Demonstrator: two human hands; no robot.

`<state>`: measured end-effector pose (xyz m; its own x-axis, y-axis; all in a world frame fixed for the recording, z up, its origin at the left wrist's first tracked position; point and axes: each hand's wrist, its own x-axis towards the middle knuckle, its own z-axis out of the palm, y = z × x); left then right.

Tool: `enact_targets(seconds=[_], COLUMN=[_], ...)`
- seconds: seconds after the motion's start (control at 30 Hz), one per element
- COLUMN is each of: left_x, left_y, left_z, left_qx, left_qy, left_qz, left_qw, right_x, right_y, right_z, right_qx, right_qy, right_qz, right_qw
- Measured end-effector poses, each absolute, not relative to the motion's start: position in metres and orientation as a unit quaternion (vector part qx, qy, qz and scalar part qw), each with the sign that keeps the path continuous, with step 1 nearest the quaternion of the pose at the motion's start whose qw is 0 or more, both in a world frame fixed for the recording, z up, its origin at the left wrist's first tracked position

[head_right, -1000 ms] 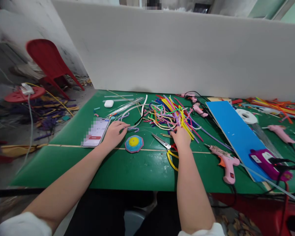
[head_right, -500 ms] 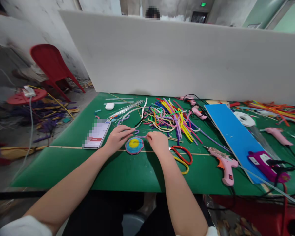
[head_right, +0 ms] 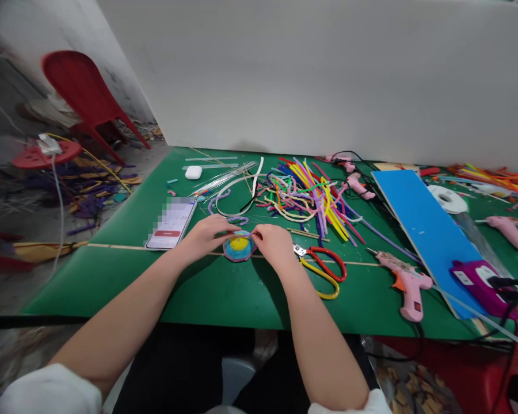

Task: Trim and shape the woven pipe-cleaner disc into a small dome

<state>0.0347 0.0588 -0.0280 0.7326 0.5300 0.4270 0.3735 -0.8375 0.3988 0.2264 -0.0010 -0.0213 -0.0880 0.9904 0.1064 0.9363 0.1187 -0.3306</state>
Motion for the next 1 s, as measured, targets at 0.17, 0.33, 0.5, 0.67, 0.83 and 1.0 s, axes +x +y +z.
enact_targets(seconds=[0.17, 0.33, 0.5, 0.67, 0.83, 1.0], left_x=[0.035, 0.037, 0.040, 0.041, 0.043, 0.042], left_y=[0.057, 0.056, 0.050, 0.047, 0.051, 0.053], left_z=[-0.027, -0.029, -0.022, -0.018, -0.026, -0.031], left_qx=[0.902, 0.887, 0.845, 0.824, 0.837, 0.845], left_qy=[0.301, 0.316, 0.353, 0.399, 0.376, 0.376], left_qz=[0.276, 0.298, 0.329, 0.319, 0.321, 0.318], left_qw=[0.143, 0.159, 0.233, 0.246, 0.236, 0.210], right_x=[0.223, 0.216, 0.232, 0.281, 0.339, 0.350], right_y=[-0.008, -0.016, -0.021, -0.030, -0.028, -0.004], right_z=[-0.016, -0.010, -0.003, 0.015, 0.017, 0.002], right_qx=[-0.628, -0.621, -0.616, -0.658, -0.791, -0.833], right_qy=[-0.753, -0.753, -0.738, -0.647, -0.503, -0.493], right_qz=[0.106, 0.122, 0.187, 0.227, 0.090, 0.006], right_qw=[0.167, 0.183, 0.202, 0.313, 0.337, 0.252])
